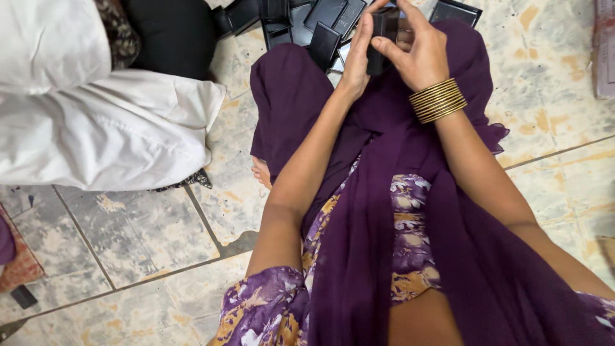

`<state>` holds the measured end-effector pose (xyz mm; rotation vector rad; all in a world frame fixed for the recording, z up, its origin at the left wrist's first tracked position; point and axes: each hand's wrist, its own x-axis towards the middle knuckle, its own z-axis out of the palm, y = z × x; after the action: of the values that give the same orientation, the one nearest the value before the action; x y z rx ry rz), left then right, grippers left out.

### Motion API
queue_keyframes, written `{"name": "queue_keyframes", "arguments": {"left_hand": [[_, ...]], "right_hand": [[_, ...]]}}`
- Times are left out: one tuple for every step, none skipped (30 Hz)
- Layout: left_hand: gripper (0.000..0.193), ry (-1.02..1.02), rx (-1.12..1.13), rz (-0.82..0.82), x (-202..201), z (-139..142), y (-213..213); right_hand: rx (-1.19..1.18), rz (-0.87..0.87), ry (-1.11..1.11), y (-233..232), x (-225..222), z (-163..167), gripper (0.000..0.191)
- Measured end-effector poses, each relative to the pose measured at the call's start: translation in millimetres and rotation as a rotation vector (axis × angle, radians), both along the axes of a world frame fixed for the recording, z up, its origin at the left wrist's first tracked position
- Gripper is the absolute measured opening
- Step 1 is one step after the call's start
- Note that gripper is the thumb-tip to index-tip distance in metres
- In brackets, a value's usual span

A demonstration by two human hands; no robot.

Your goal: The person sits on the floor and sorts through a pile of small black boxes, picking them up one at a time, opening and closing the lids, and placing them back onto the floor pile. A larger cardboard box sits nearby among the scattered boxes.

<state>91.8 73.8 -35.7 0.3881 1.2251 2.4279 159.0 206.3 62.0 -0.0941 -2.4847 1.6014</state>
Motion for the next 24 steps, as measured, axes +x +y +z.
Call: {"name": "queue_keyframes", "arguments": {"left_hand": [[0.057,-0.002,-0.012,-0.007,0,-1,1],[0.057,0.013,-0.013,0.006,-1,-2,3],[0.057,0.028,-0.014,0.019,-1,-3,5],[0.057,0.044,-0.015,0.033,-2,-3,6],[0.057,-0.010,0.060,0.042,-3,-3,7],[0.056,-0.066,0.131,0.053,-4,-2,6],[0.055,-0.121,0.199,0.065,-4,-2,4],[0.054,-0.080,0.164,0.148,-7,-2,1],[0.054,-0.040,0.132,0.233,-10,-1,-2],[0.055,-0.005,0.100,0.319,-11,0,-5],[0.053,0.102,-0.067,0.421,-12,1,-11],[0.054,0.210,-0.238,0.517,-15,2,-18],[0.057,0.320,-0.413,0.604,-16,3,-21],[0.056,0.353,-0.499,0.646,-16,4,-23],[0.057,0.387,-0.584,0.685,-16,5,-24],[0.059,0.423,-0.668,0.725,-17,6,-25],[0.062,0.376,-0.679,0.755,-17,7,-26],[0.065,0.330,-0.690,0.787,-17,8,-26],[0.068,0.282,-0.699,0.820,-15,9,-25],[0.070,0.287,-0.726,0.792,-14,9,-24],[0.071,0.292,-0.749,0.765,-11,9,-23],[0.072,0.295,-0.769,0.740,-10,8,-22],[0.072,0.287,-0.823,0.694,-8,7,-18],[0.071,0.277,-0.877,0.648,-6,5,-14]], "right_hand": [[0.027,-0.006,0.010,0,0,-2,0.069],[0.072,0.003,0.055,-1,0,-4,0.070],[0.117,0.013,0.100,-1,0,-7,0.070],[0.162,0.024,0.147,-1,0,-10,0.070],[0.065,0.079,0.171,-1,1,-13,0.074],[-0.036,0.136,0.196,-1,1,-14,0.078],[-0.141,0.194,0.220,-2,3,-14,0.081],[-0.197,0.150,0.140,-2,5,-13,0.073],[-0.252,0.109,0.058,-3,7,-12,0.065],[-0.303,0.069,-0.030,-3,10,-9,0.058],[-0.115,0.071,0.014,-4,13,-6,0.054],[0.070,0.071,0.059,-4,16,-3,0.051],[0.254,0.068,0.104,-6,19,0,0.048],[0.293,0.094,0.132,-7,23,2,0.049],[0.332,0.118,0.158,-9,26,3,0.050],[0.373,0.143,0.186,-12,30,4,0.050],[0.329,0.163,0.218,-15,33,2,0.051],[0.285,0.183,0.251,-19,37,0,0.051],[0.242,0.205,0.284,-22,41,-3,0.052],[0.212,0.165,0.197,-26,45,-7,0.047],[0.185,0.126,0.110,-28,49,-12,0.042],[0.161,0.089,0.023,-29,52,-17,0.037],[0.099,0.086,-0.001,-26,55,-21,0.036],[0.036,0.083,-0.026,-20,58,-25,0.034]]}}
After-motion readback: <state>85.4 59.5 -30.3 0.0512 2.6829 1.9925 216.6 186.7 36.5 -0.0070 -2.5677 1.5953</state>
